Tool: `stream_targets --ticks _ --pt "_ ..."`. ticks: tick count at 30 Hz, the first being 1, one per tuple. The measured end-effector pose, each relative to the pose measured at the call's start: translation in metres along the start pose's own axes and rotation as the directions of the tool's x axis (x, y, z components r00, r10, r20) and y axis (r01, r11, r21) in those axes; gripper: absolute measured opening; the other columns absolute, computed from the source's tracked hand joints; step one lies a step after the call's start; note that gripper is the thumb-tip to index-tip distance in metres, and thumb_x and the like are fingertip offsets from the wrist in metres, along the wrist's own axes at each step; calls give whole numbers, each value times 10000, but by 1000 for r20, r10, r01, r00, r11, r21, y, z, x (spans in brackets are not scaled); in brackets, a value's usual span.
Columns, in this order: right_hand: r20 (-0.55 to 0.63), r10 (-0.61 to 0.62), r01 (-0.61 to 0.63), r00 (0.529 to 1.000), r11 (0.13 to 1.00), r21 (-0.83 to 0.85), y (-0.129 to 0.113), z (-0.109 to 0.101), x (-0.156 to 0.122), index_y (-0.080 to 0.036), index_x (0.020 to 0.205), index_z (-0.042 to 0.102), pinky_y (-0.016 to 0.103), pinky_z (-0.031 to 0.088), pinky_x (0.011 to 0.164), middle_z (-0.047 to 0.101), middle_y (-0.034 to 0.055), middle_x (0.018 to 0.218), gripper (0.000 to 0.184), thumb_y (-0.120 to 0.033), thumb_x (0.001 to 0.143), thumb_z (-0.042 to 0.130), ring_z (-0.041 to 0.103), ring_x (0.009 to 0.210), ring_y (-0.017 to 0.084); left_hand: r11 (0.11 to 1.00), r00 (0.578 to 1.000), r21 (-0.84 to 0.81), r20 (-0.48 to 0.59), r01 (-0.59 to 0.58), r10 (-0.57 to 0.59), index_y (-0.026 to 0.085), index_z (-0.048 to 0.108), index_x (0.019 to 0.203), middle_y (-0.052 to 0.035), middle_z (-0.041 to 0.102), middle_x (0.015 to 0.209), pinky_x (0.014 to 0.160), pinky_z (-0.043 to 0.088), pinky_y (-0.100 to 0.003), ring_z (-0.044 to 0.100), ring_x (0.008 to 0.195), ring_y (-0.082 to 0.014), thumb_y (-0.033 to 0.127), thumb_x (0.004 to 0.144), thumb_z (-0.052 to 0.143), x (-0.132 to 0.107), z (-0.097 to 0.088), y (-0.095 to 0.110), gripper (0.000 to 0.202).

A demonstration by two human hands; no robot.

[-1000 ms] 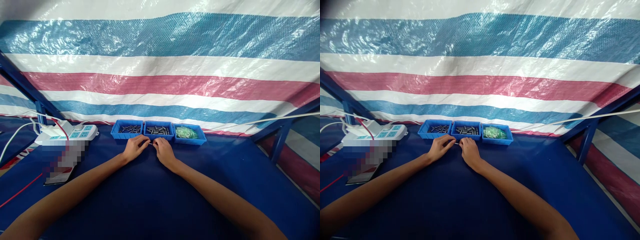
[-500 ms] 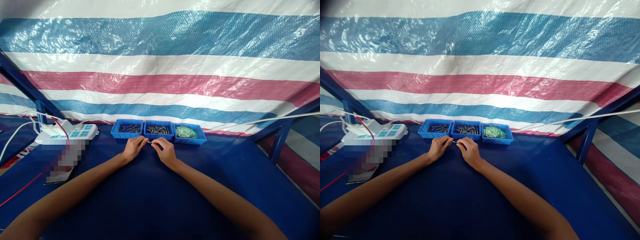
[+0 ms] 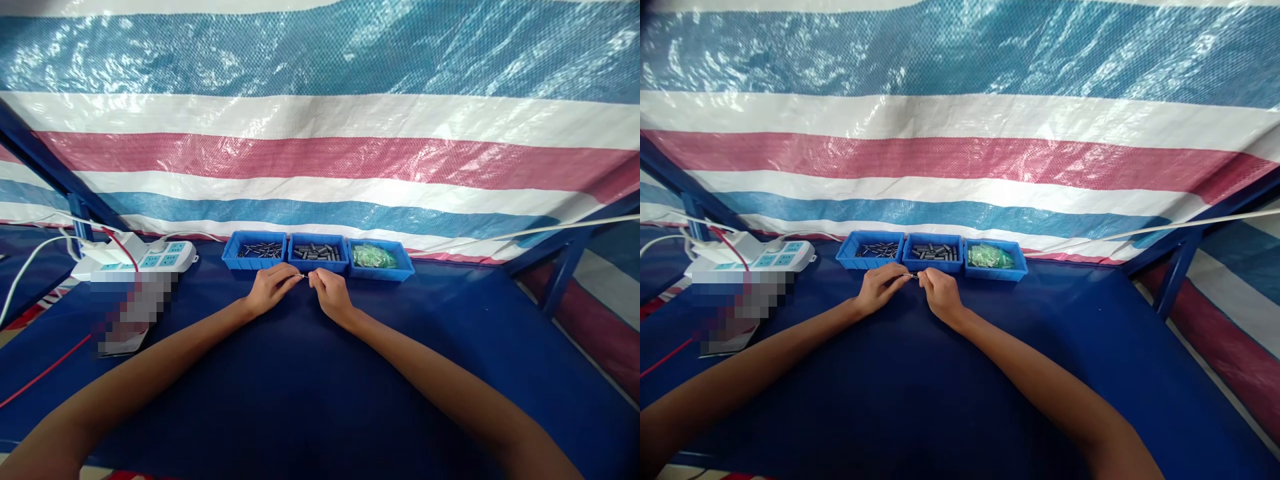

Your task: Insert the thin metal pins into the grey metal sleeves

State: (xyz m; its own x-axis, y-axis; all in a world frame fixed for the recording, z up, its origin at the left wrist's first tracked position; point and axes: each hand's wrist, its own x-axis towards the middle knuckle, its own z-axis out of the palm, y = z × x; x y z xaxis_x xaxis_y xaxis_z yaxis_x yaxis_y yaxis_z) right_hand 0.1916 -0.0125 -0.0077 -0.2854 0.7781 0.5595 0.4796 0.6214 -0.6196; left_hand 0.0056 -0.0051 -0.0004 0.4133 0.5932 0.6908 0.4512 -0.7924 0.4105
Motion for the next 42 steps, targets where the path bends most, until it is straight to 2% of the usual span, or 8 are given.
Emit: stream_targets --ticks 6,12,17,20,24,28,33,42 --pt "-38 -25 26 999 999 43 -6 -3 1 -176 852 583 253 418 678 590 33 763 225 -294 948 418 554 697 143 998 997 9 55 56 -57 149 632 817 -47 651 785 673 492 -219 616 709 -119 238 897 494 1 -1 1 183" --pt "-6 -30 30 1000 1000 1 -2 1 -2 -179 750 581 247 409 656 616 25 715 270 -297 945 435 579 671 141 999 1000 -43 0 29 -29 169 641 1004 -70 686 1021 856 510 -285 643 945 -164 257 910 480 -1 -1 1 206" --pt "19 -3 4 1000 998 -60 -1 1 -1 -185 588 522 245 375 569 540 -4 549 411 -321 956 397 524 534 121 979 983 -91 22 184 -183 178 578 1101 -58 691 972 579 490 -191 582 538 -68 264 950 387 -4 -2 3 258" --pt "-18 18 -19 1000 997 -75 -2 0 -1 -183 595 525 247 375 563 522 -1 547 404 -321 952 396 507 529 122 967 971 -92 -11 238 -240 174 576 1068 -27 671 817 531 446 -184 532 497 -66 283 961 354 -4 -3 2 269" --pt "-54 12 -13 998 999 -34 -4 -2 -1 -178 793 603 254 412 596 569 24 677 277 -310 942 411 523 591 134 983 983 -26 4 184 -184 183 592 1078 -16 635 766 594 454 -197 567 605 -92 298 945 410 -4 -2 -2 254" --pt "-11 -62 62 998 997 38 -6 -2 -2 -184 1055 600 248 446 602 575 36 793 230 -303 930 446 522 590 120 973 979 -108 48 204 -200 173 511 1136 27 593 654 532 440 -190 529 520 -85 324 927 453 -9 3 -9 265" --pt "-15 -82 82 997 996 32 -5 -1 -3 -201 1076 600 252 462 601 589 43 821 224 -304 923 473 521 587 120 978 976 -77 115 192 -183 185 475 1141 -15 637 791 551 456 -212 581 580 -107 380 931 419 -13 6 -14 292" --pt "23 -121 121 992 992 30 -4 -1 -5 -193 955 612 246 448 590 579 44 809 198 -291 929 441 519 592 118 986 978 -9 126 167 -164 193 475 1149 11 617 703 513 421 -194 548 522 -97 370 943 387 -11 4 -10 285"
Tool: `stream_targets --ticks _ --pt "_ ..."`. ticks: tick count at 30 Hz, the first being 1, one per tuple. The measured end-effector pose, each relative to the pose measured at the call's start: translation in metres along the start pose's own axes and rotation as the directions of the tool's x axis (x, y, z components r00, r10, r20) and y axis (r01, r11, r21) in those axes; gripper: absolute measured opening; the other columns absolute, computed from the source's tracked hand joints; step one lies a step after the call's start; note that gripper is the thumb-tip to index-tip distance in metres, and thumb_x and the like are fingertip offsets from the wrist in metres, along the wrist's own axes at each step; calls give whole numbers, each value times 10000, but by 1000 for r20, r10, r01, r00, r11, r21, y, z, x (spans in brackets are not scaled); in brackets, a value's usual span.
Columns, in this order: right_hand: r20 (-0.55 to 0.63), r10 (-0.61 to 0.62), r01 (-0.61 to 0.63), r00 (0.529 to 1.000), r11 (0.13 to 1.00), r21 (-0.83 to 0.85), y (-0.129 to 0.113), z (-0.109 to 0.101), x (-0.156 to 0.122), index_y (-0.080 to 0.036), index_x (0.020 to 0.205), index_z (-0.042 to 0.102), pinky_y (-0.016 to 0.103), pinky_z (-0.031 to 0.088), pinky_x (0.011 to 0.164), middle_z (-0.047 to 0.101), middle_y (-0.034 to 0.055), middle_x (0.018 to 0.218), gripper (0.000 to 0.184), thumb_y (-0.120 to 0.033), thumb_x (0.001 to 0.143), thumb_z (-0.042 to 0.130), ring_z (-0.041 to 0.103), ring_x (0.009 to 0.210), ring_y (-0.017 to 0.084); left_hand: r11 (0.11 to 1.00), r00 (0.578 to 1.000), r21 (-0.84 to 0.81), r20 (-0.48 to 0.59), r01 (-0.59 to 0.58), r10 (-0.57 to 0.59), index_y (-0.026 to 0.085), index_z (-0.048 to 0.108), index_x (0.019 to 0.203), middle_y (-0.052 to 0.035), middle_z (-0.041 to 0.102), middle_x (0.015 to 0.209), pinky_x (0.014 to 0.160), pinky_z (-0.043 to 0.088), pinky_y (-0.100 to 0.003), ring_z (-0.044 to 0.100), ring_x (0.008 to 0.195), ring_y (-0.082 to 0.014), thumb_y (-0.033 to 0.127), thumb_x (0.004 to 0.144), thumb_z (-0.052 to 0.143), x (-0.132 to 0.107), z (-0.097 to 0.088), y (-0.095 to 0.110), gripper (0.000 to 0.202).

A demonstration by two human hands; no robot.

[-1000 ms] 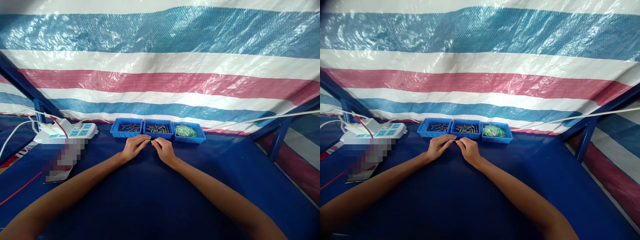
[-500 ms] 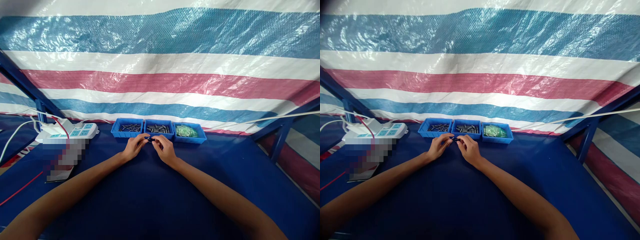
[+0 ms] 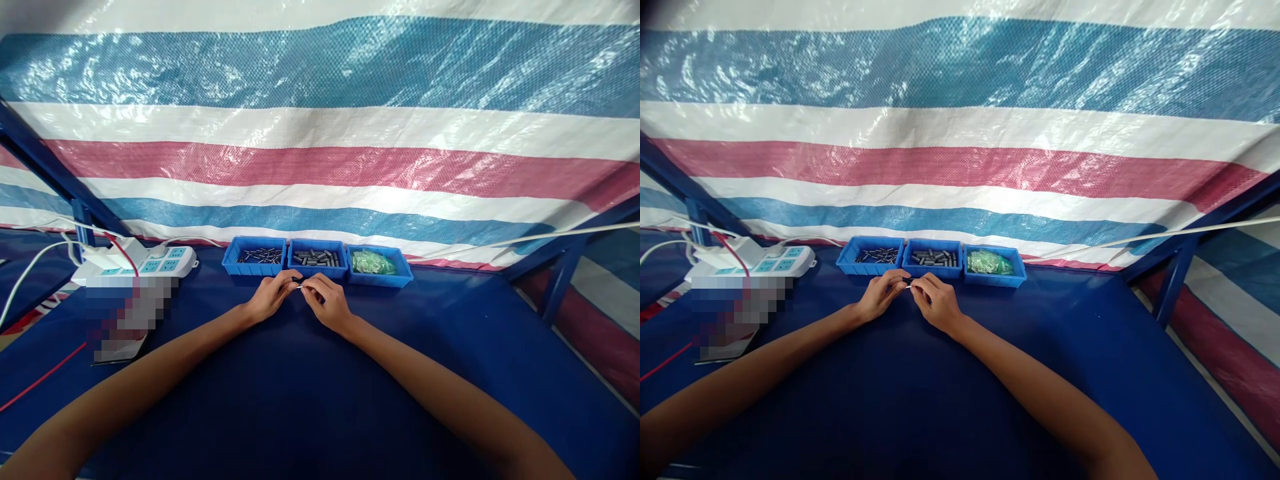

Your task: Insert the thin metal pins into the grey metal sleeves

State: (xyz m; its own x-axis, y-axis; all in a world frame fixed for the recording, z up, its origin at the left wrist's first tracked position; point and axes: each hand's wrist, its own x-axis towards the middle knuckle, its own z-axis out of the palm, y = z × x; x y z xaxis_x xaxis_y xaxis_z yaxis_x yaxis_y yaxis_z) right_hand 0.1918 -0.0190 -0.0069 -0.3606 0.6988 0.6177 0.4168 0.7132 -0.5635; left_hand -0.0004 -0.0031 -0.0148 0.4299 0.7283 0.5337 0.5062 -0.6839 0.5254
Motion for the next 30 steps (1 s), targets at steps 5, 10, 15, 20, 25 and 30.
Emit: stream_targets --ticks 5,10,15,20,25,30 --pt "20 22 -22 1000 1000 -2 -1 0 0 -190 904 600 239 436 595 557 37 785 195 -297 932 440 509 606 118 1000 1000 2 13 -8 8 191 473 1162 50 572 613 491 401 -176 492 464 -76 354 939 412 2 -3 4 283" --pt "-78 67 -68 995 998 -7 -1 -1 3 -186 819 566 257 418 619 535 32 728 229 -277 945 398 508 636 138 997 988 4 -133 -79 79 189 586 1021 -8 670 807 620 473 -186 609 643 -93 326 869 564 5 -4 11 206" --pt "-83 75 -75 994 997 4 -1 -2 4 -189 816 575 260 426 636 574 34 742 241 -279 946 393 547 661 144 996 979 5 -180 -93 93 176 631 895 -28 677 825 689 487 -212 623 738 -115 282 890 532 7 -4 12 145" --pt "-34 59 -59 998 998 -1 -1 1 1 -191 938 596 245 431 584 572 31 748 201 -307 934 432 517 588 123 994 980 96 -184 -58 75 157 624 823 -14 633 703 592 444 -190 574 614 -94 329 914 484 7 -3 9 239" --pt "-13 1 -2 1000 999 -37 -1 1 0 -184 833 597 247 426 607 563 35 724 232 -281 944 418 535 631 132 986 982 147 -159 -82 106 157 605 687 21 579 547 497 389 -182 517 477 -73 355 901 502 7 -3 8 309" --pt "6 10 -10 1000 1000 -27 0 1 0 -189 684 527 248 406 616 541 11 639 337 -282 963 363 534 601 126 993 983 7 -144 -115 115 167 618 836 -19 680 764 621 479 -201 634 670 -111 313 881 546 5 -7 14 168"
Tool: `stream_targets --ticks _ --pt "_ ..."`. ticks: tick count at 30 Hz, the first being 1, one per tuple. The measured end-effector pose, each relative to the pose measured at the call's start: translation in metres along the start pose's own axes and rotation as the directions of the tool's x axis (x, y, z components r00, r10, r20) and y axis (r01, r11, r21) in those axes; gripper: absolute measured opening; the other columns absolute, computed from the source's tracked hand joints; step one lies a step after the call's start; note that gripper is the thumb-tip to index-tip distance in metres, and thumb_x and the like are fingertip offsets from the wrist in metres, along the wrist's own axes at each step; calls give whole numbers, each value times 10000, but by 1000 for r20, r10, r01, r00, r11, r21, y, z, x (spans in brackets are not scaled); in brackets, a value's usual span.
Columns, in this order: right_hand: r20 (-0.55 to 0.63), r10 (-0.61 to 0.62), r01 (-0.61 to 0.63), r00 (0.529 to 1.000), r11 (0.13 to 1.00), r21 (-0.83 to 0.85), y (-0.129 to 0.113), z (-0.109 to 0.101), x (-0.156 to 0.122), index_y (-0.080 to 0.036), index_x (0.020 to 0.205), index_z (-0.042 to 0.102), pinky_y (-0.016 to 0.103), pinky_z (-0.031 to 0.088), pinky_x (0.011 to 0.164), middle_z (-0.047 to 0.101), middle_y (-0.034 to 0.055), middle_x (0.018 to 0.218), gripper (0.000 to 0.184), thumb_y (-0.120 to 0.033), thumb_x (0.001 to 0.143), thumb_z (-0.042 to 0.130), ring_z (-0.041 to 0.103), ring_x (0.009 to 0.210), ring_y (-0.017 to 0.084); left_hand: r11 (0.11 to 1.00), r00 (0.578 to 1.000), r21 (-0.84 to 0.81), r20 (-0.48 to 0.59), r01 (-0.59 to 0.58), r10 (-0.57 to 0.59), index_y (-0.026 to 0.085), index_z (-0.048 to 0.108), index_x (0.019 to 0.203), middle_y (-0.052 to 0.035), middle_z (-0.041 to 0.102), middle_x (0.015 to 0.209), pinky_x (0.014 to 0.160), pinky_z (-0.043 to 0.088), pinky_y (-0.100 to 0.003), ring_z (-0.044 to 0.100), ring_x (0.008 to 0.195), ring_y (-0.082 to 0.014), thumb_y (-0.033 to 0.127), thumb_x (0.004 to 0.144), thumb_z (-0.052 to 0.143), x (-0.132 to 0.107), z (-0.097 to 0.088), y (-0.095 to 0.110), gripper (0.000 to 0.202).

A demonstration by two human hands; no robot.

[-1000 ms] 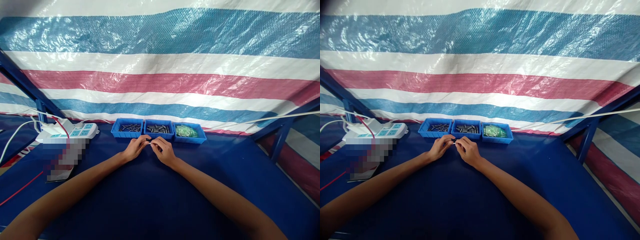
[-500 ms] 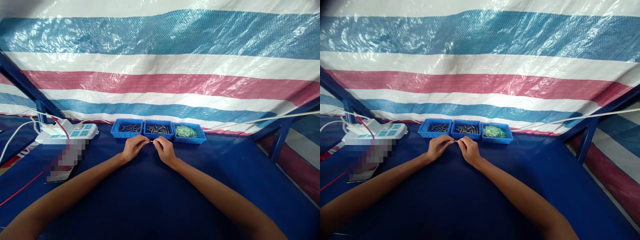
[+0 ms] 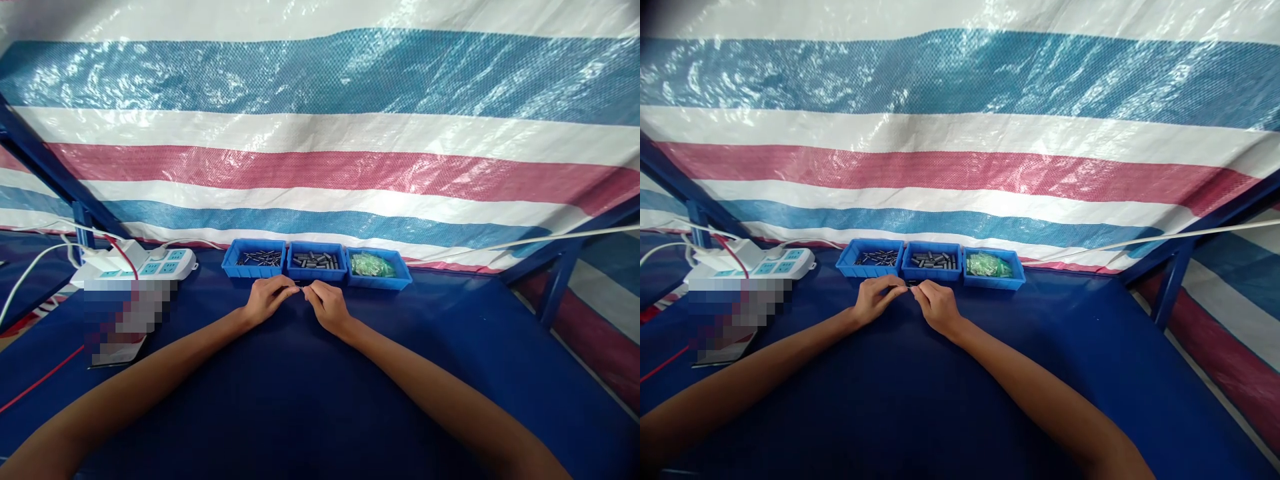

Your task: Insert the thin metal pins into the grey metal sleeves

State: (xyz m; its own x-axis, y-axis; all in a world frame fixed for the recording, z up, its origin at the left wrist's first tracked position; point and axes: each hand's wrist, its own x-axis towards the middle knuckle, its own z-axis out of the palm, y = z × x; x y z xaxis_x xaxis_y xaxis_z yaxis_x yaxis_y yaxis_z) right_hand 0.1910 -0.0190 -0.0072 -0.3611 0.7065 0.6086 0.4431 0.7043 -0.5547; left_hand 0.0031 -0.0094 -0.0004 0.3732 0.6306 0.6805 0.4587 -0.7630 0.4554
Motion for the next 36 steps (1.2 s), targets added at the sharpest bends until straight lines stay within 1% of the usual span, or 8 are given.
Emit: stream_targets --ticks 4,7,13,17,20,26,31,36 --pt "81 -1 4 997 999 -39 2 2 0 -190 607 496 245 381 571 501 -8 566 393 -286 964 362 498 532 115 988 999 -150 -5 34 -35 165 549 794 -55 688 834 676 513 -249 662 850 -163 254 903 497 2 -3 8 150" --pt "64 40 -31 997 990 -138 2 3 1 -181 657 563 256 400 600 536 11 613 363 -273 956 379 524 585 132 982 991 -182 -109 57 -78 180 470 780 -15 635 631 632 511 -245 666 867 -177 235 927 436 10 -9 9 161" --pt "159 15 34 987 953 -303 3 5 3 -188 1118 625 353 431 841 610 80 1106 265 -204 907 466 522 978 224 950 974 311 -222 23 49 158 555 892 -3 663 692 578 457 -198 634 621 -104 262 908 503 39 -42 -15 117" --pt "247 -7 99 969 927 -361 7 9 2 -164 1084 649 394 410 809 615 82 1141 251 -200 899 483 499 984 252 827 985 558 -95 -64 141 212 616 1004 -10 701 880 608 434 -197 651 715 -116 290 897 526 52 -64 -34 160" --pt "243 -15 106 970 925 -366 8 10 1 -150 998 669 381 393 788 647 82 1055 218 -192 907 476 503 938 236 794 982 608 -140 -14 124 216 613 1078 -35 690 989 585 420 -204 651 737 -125 308 871 566 55 -69 -35 232" --pt "195 23 56 981 919 -390 8 8 1 -162 853 646 347 362 761 647 56 901 149 -177 894 503 506 845 198 889 976 452 -150 -73 157 164 642 939 -31 693 841 628 445 -193 612 659 -95 220 877 541 37 -40 -13 131" --pt "150 96 -15 984 883 -468 7 8 0 -168 908 625 343 356 752 617 67 882 87 -197 862 557 499 847 212 976 998 217 -61 -17 31 159 628 945 -18 652 750 593 444 -187 560 585 -78 224 883 525 10 -5 -1 137" --pt "141 114 -36 983 884 -467 8 8 1 -171 848 602 333 361 736 606 75 857 107 -193 895 509 507 827 215 984 998 164 -25 63 -60 173 635 949 -16 651 782 591 440 -191 566 597 -81 248 889 520 4 5 -5 150"
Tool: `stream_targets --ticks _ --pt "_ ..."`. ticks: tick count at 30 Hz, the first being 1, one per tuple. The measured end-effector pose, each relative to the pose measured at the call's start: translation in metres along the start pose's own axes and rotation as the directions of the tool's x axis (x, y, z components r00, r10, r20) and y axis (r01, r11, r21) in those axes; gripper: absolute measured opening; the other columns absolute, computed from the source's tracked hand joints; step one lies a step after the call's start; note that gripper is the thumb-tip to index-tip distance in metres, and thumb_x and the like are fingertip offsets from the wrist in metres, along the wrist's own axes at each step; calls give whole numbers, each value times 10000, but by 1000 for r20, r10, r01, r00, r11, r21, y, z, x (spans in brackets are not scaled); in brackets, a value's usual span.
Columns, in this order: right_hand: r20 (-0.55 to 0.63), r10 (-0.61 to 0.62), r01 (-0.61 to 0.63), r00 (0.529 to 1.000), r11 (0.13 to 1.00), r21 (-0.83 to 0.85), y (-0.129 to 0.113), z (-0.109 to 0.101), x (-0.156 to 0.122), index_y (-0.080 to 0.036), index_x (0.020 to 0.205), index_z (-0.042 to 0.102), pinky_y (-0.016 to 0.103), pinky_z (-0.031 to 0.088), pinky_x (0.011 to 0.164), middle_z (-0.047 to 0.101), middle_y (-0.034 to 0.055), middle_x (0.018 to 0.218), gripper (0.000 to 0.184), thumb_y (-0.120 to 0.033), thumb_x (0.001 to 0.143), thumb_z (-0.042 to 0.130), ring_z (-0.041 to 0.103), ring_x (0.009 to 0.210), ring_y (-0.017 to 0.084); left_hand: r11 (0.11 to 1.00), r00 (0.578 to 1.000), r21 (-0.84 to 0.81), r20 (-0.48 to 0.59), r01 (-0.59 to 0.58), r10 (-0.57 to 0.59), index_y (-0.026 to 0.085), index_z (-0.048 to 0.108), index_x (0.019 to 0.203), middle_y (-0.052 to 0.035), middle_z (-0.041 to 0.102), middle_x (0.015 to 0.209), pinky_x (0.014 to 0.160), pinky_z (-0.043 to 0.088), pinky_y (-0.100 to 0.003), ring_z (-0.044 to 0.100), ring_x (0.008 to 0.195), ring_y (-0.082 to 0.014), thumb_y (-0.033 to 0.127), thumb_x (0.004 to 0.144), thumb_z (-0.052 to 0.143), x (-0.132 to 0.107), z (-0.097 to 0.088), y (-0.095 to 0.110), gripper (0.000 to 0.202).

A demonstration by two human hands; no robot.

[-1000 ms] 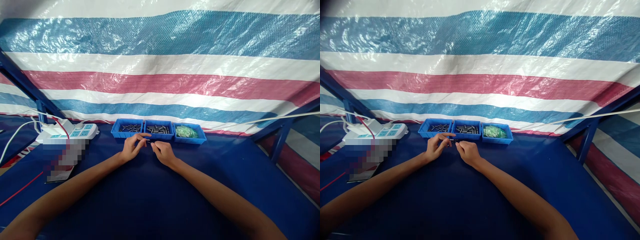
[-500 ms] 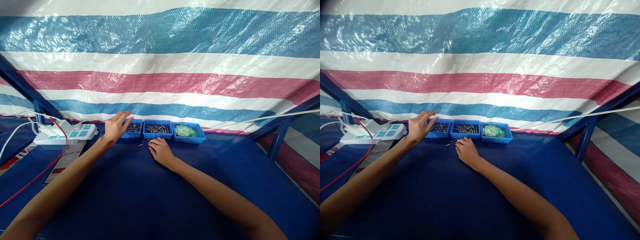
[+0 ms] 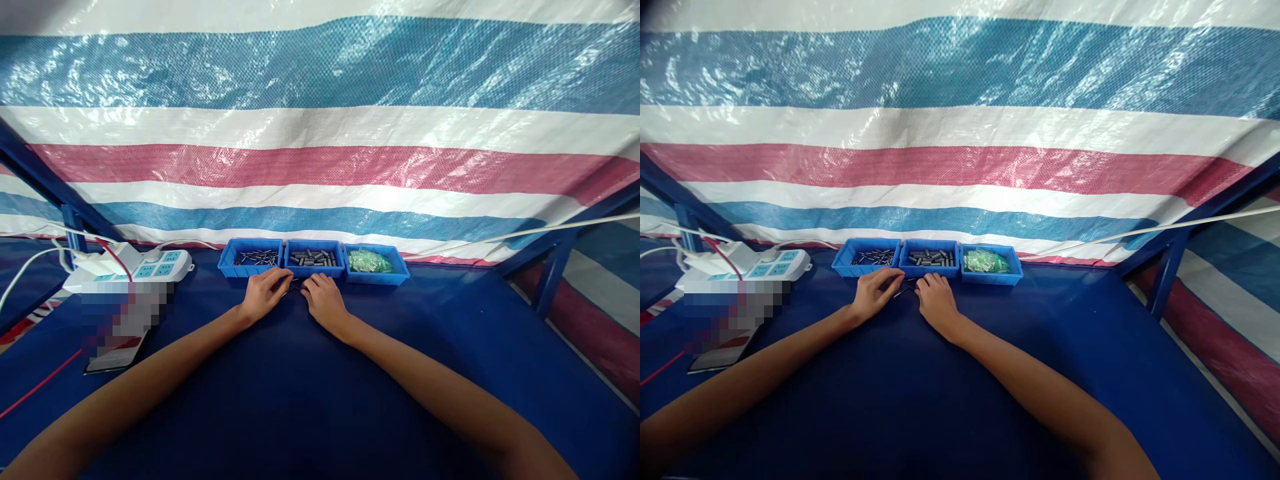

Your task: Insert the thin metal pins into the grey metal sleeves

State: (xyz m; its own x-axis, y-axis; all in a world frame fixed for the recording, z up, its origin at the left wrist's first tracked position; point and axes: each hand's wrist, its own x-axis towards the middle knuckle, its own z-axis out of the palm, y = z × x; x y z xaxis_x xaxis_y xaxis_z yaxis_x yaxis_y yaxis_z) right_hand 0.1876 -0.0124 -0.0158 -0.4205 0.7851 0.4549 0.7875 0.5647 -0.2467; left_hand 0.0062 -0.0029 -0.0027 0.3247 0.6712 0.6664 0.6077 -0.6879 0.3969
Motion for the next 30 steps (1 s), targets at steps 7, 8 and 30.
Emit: stream_targets --ticks 7,8,30 --pt "-186 60 -3 981 957 290 1 -3 1 -186 905 598 304 394 739 655 44 854 177 -221 947 430 574 765 176 996 993 -70 94 -60 67 187 620 1040 -51 670 969 776 497 -234 635 881 -142 276 897 517 2 3 -9 197" --pt "-216 64 7 974 949 314 1 -4 1 -189 910 603 304 397 741 664 42 859 175 -230 946 437 583 767 175 994 991 -80 104 -72 80 183 620 1024 -52 669 960 769 498 -232 634 875 -140 278 897 517 2 4 -10 189" --pt "-106 -5 37 994 953 300 -1 -7 -1 -182 636 525 245 382 632 572 8 621 372 -279 964 378 534 597 125 977 998 -207 20 -56 61 165 595 906 -75 689 935 638 521 -226 664 772 -141 236 889 514 -3 -7 3 109"
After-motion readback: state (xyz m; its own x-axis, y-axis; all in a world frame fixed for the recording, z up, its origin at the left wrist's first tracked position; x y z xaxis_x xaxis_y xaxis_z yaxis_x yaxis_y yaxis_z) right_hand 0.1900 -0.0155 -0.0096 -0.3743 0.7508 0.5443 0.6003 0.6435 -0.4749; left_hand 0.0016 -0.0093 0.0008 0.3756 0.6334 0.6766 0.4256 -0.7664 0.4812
